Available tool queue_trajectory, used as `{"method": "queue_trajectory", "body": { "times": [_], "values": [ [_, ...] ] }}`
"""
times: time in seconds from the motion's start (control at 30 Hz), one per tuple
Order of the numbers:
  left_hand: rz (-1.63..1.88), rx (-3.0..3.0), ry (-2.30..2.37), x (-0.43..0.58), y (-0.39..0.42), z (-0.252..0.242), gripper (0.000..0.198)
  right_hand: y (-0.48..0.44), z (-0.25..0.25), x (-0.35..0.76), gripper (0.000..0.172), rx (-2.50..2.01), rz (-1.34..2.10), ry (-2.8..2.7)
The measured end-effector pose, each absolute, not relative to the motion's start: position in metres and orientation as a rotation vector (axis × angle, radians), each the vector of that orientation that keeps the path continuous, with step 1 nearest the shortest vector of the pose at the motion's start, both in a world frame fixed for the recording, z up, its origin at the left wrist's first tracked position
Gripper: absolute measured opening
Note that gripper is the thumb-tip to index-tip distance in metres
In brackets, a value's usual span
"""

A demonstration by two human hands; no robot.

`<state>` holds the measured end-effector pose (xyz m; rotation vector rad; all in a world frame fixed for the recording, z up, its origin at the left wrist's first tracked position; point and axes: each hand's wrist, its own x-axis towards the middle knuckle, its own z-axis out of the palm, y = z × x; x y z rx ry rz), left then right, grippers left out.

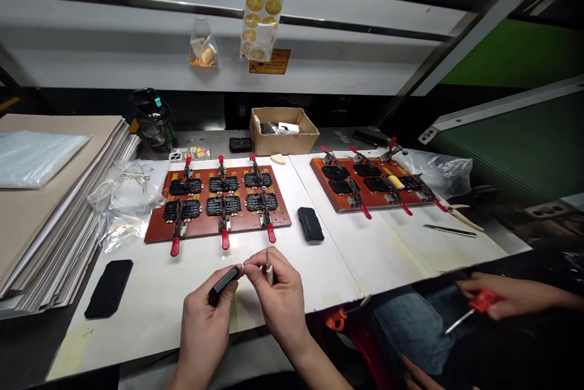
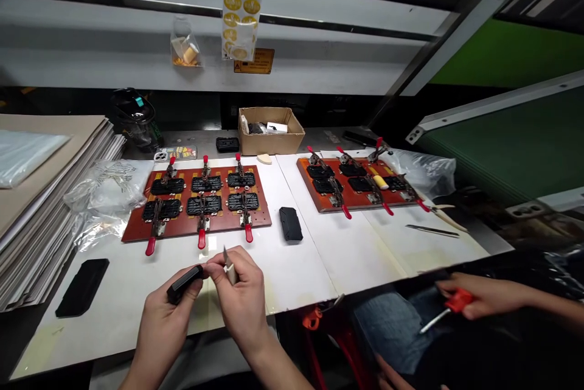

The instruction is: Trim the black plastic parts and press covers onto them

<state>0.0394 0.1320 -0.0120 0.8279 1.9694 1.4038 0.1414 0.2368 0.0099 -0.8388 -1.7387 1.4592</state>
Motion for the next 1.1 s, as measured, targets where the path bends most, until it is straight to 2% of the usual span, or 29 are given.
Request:
{"method": "queue_trajectory", "body": {
  "times": [0.13,0.27,0.37,0.47,0.53,0.63,0.73,0.8,0.87,1.0,1.1],
  "values": [
    [1.397,0.761,1.950,0.041,0.133,-0.015,0.035,0.239,-0.001,0.149,0.043,-1.069,1.500,-1.671],
    [1.417,1.047,1.984,0.036,0.134,-0.019,0.026,0.243,-0.002,0.151,0.038,-1.078,1.556,-1.733],
    [1.344,1.685,2.146,0.027,0.129,-0.020,0.050,0.245,-0.004,0.152,0.051,-0.934,2.058,-1.769],
    [1.153,2.040,2.246,0.018,0.113,-0.024,0.066,0.242,-0.014,0.154,0.045,-0.785,2.434,-1.597],
    [1.137,1.798,2.330,0.015,0.098,-0.030,0.064,0.238,-0.023,0.154,0.044,-0.825,2.415,-1.526],
    [1.309,0.977,2.241,0.014,0.075,-0.041,0.053,0.230,-0.035,0.149,0.040,-1.039,2.246,-1.611],
    [1.346,0.506,1.833,0.010,0.061,-0.048,0.066,0.220,-0.033,0.136,0.028,-0.993,2.200,-1.908],
    [1.316,0.466,1.843,0.000,0.057,-0.049,0.071,0.214,-0.025,0.127,0.023,-0.902,2.125,-2.154],
    [1.219,0.551,2.123,-0.018,0.053,-0.046,0.066,0.212,-0.015,0.120,0.020,-0.893,1.936,-2.348],
    [0.746,0.946,2.727,-0.058,0.041,-0.040,0.057,0.216,-0.003,0.117,0.018,-0.882,1.773,-2.488],
    [0.475,1.012,2.965,-0.076,0.035,-0.045,0.068,0.221,-0.003,0.121,0.021,-0.881,1.755,-2.531]
  ]
}}
